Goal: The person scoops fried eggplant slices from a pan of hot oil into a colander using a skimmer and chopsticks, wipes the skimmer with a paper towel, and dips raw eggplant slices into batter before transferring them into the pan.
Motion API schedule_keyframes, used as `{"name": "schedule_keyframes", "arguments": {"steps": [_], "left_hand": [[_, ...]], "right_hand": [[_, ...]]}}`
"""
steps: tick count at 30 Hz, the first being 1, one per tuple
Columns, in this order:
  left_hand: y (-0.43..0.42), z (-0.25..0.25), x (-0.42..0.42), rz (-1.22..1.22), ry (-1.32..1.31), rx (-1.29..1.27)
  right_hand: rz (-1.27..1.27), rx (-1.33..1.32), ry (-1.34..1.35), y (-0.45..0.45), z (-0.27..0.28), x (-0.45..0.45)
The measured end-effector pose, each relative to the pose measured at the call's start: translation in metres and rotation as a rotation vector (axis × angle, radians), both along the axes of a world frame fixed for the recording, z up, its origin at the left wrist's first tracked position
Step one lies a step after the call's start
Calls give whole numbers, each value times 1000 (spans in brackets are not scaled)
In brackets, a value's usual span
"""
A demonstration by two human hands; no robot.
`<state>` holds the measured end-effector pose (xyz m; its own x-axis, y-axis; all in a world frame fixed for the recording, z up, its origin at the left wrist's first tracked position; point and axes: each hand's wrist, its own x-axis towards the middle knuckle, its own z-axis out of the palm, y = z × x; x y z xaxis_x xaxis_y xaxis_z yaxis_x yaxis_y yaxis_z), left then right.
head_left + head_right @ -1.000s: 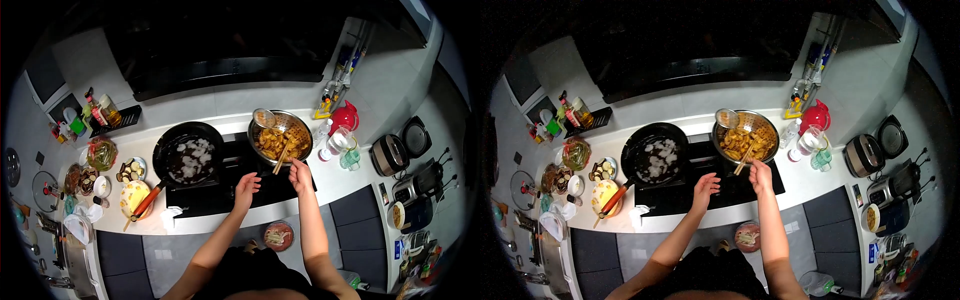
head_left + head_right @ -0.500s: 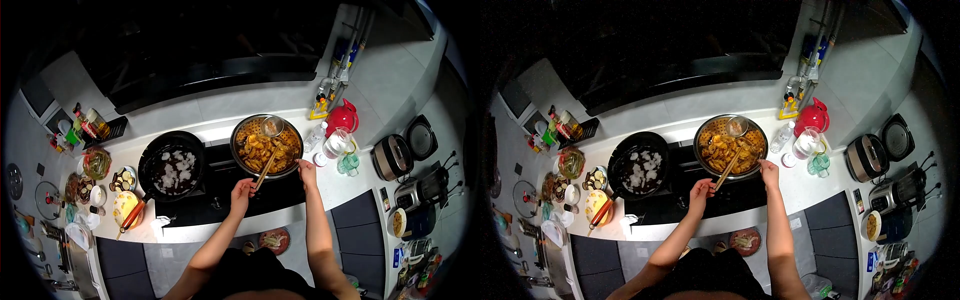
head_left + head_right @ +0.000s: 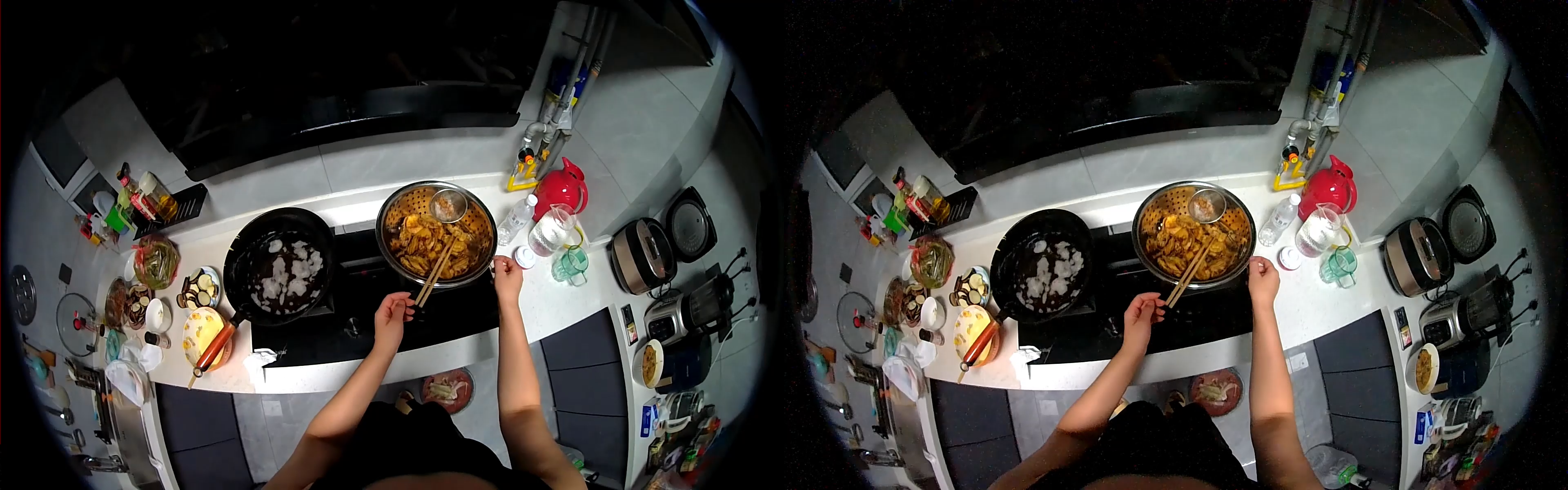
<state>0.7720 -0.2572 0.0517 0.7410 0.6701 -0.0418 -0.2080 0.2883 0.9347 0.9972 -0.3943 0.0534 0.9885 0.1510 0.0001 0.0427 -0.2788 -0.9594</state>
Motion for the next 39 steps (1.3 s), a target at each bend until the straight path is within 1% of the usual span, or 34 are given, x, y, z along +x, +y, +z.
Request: {"name": "schedule_keyframes", "arguments": {"steps": [1,4,5,7,10,11,12,14,16,18,20,22,23,26,30,31,32,34,35,36,39], "left_hand": [[0,-1,0,6,19,6],[-2,6,8,-13,238,-79],[1,5,13,-66,261,-98],[5,19,19,-181,363,-100],[6,30,32,-292,473,-65],[6,32,36,-328,509,-36],[5,33,38,-364,546,-6],[4,29,43,-412,598,22],[1,29,47,-448,654,12],[-1,24,50,-470,523,-59],[-3,18,48,-473,436,-84],[-8,27,39,-453,391,-70],[-10,30,31,-460,360,-49],[-18,26,11,-498,361,14],[-20,31,-12,-469,188,112],[-20,40,-22,-433,220,94],[-18,43,-30,-395,216,73],[-11,45,-55,-302,213,30],[-5,40,-71,-279,141,7],[2,38,-88,-221,144,17],[20,28,-149,-47,124,25]], "right_hand": [[-6,31,36,0,3,-4],[-96,-142,-228,-1,9,-17],[-164,-205,-410,-1,12,-22],[-299,-330,-774,-1,19,-36],[-110,-130,-653,4,34,-70],[-41,-141,-769,7,42,-82],[12,-147,-732,11,47,-94],[70,-179,-735,18,45,-109],[196,-404,-665,18,41,-116],[297,-500,-659,20,36,-119],[366,-470,-680,23,32,-120],[468,-400,-627,23,41,-125],[458,-371,-680,24,41,-127],[498,-314,-707,26,34,-135],[341,-236,-704,33,32,-155],[285,-161,-742,35,33,-160],[226,-141,-791,38,34,-167],[225,28,-841,47,48,-188],[244,87,-820,52,51,-201],[236,107,-873,60,58,-218],[341,390,-480,87,54,-281]]}}
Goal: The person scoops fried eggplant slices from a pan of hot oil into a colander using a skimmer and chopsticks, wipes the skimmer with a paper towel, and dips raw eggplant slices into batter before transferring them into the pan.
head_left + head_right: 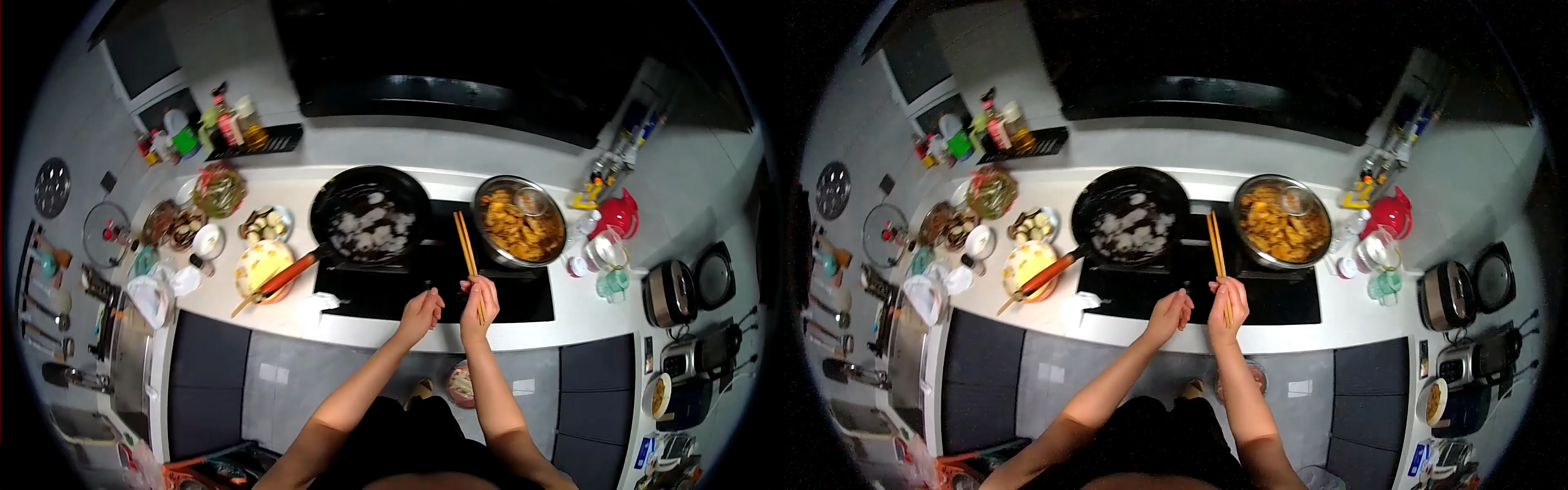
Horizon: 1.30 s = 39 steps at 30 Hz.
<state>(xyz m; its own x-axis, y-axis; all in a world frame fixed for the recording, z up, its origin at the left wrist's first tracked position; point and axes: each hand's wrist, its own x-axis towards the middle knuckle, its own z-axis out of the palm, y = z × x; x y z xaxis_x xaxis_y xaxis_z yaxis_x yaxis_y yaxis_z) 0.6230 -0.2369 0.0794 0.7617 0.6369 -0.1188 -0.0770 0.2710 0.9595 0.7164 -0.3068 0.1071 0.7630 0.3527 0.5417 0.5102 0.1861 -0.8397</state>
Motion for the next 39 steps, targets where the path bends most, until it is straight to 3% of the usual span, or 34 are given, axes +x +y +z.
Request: {"name": "schedule_keyframes", "arguments": {"steps": [3,7,14,22,25,28,31,34,35,37,38,39], "left_hand": [[19,-9,-77,184,-3,27],[43,-4,-191,407,-10,154],[103,-17,-350,757,-43,162],[199,-48,-397,787,168,310],[240,-75,-400,818,301,518],[254,-64,-387,739,222,427],[253,-51,-349,480,177,336],[256,-42,-298,125,240,513],[259,-47,-280,-67,178,231],[257,-35,-255,-262,180,41],[250,-24,-250,-349,246,-171],[245,-21,-244,-353,252,-218]], "right_hand": [[160,40,151,31,-12,-79],[308,81,117,79,-17,-191],[479,-6,42,150,-24,-339],[422,-126,-63,215,-23,-374],[371,-137,-162,235,-23,-370],[271,-137,-210,247,-19,-357],[126,-144,-158,244,-17,-346],[-34,-155,-31,236,-23,-333],[-36,-148,33,233,-28,-327],[-5,-17,362,228,-26,-324],[16,12,515,221,-19,-323],[7,16,506,217,-22,-316]]}}
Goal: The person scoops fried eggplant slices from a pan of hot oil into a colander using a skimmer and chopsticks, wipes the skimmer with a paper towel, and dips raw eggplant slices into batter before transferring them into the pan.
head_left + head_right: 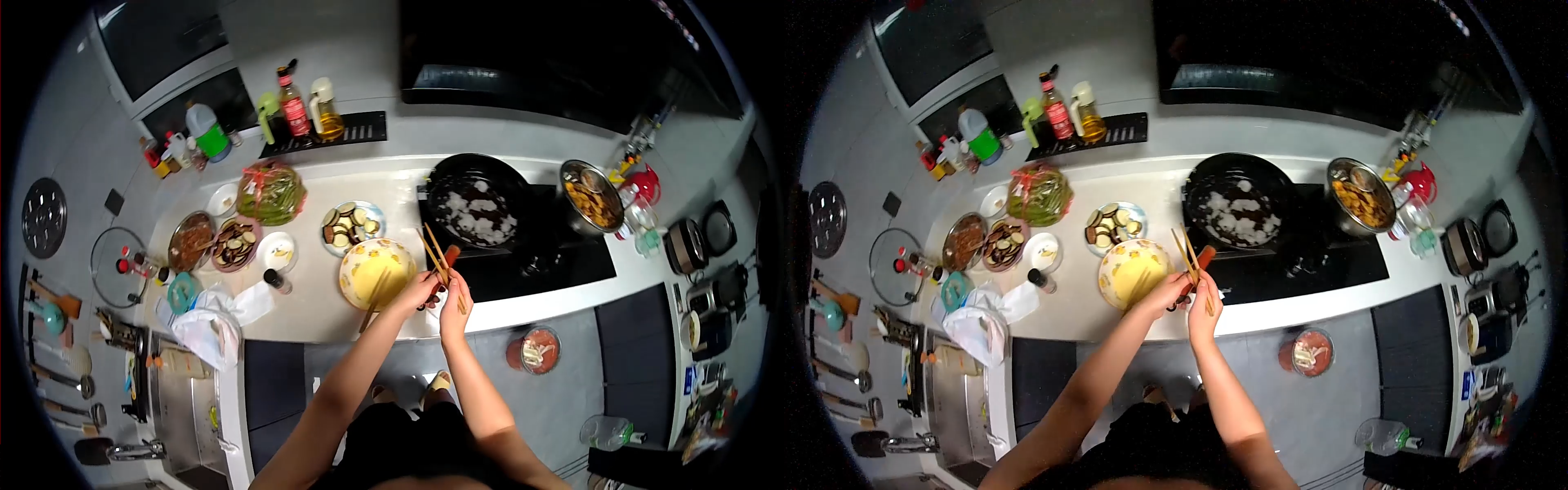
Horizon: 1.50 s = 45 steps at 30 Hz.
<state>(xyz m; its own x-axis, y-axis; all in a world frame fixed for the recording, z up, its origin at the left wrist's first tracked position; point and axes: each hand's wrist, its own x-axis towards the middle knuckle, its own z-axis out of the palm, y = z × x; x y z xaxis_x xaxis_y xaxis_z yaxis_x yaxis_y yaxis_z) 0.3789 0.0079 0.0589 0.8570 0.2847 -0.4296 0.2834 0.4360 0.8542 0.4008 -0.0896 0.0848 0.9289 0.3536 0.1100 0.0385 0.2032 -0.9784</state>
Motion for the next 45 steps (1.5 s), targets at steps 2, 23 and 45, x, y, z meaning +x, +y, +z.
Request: {"name": "schedule_keyframes", "arguments": {"steps": [2,23,45], "left_hand": [[-22,5,6,22,37,64],[-197,-46,130,657,-99,348],[-168,-25,86,786,-393,143]], "right_hand": [[14,98,116,-10,-5,12],[209,153,262,-132,-25,144],[239,-59,-566,-119,13,105]]}}
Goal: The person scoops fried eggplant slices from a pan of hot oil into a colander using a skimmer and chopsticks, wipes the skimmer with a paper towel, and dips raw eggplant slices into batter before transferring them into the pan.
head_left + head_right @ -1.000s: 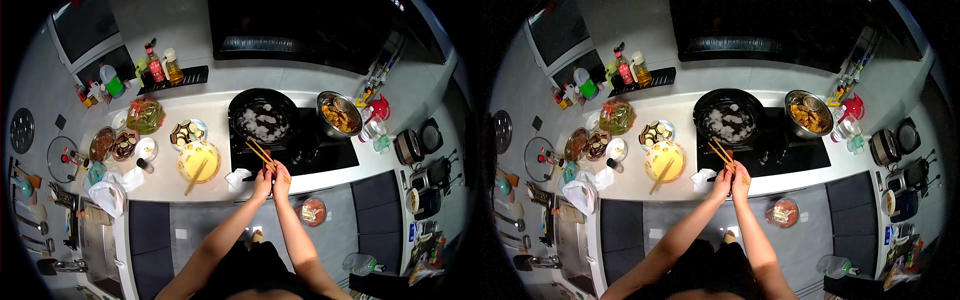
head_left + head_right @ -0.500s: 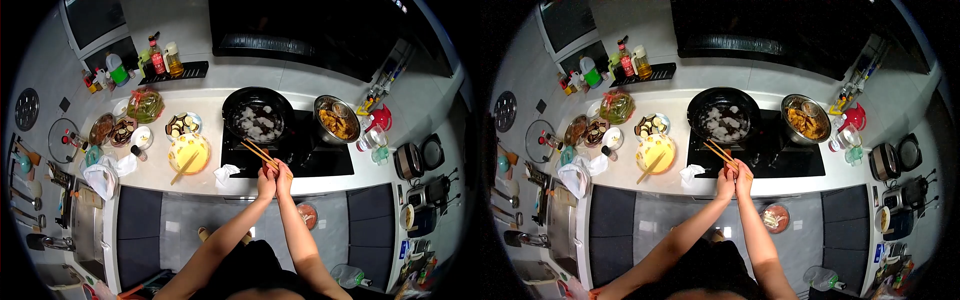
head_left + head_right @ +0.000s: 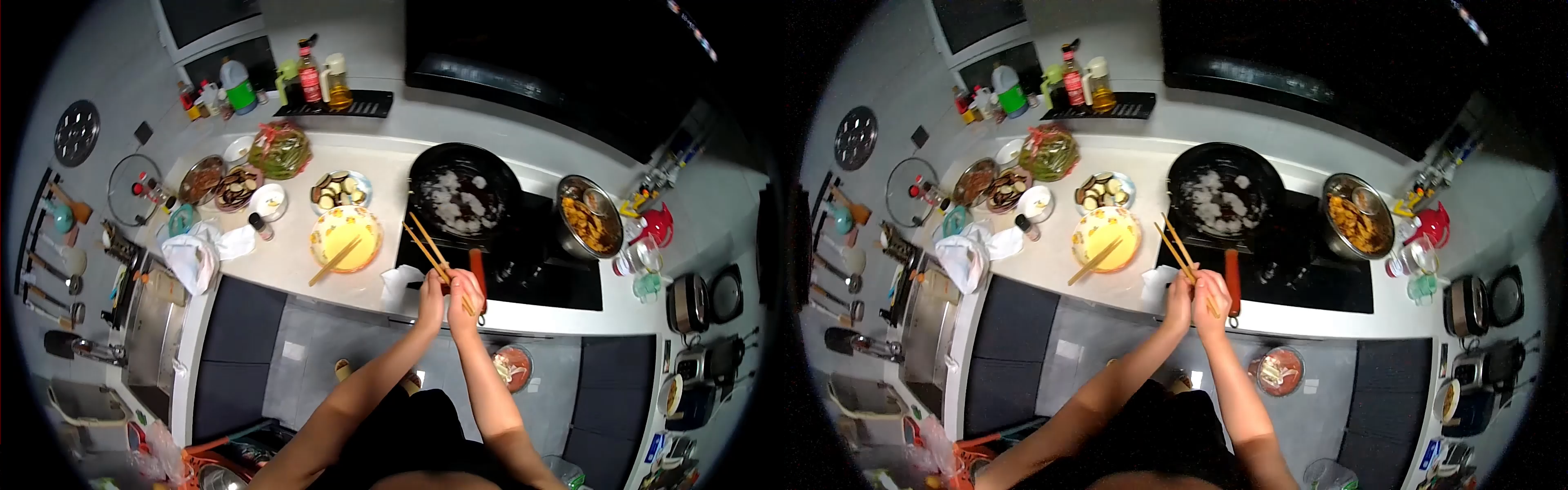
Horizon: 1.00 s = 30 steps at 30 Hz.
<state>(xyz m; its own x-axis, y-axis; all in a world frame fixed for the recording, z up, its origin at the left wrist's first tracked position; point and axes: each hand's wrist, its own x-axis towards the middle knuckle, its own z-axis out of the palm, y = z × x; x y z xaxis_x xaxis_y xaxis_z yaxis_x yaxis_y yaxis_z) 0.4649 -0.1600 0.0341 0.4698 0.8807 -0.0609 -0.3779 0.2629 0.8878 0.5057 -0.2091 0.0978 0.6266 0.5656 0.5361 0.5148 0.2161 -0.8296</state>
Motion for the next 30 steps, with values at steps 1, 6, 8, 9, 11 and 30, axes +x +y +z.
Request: {"name": "schedule_keyframes", "arguments": {"steps": [1,6,8,9,11,30], "left_hand": [[12,7,-16,-28,-46,-102],[75,39,-96,41,-204,-165],[103,34,-123,140,-226,-204],[123,33,-138,251,-186,-236],[170,31,-168,464,-103,-297],[447,-85,-218,269,1802,433]], "right_hand": [[62,10,25,11,5,-14],[325,-39,141,71,-11,-69],[537,-124,238,93,-18,-88],[625,-158,350,105,-17,-99],[670,-228,324,129,-36,-104],[416,-701,-383,236,-70,-120]]}}
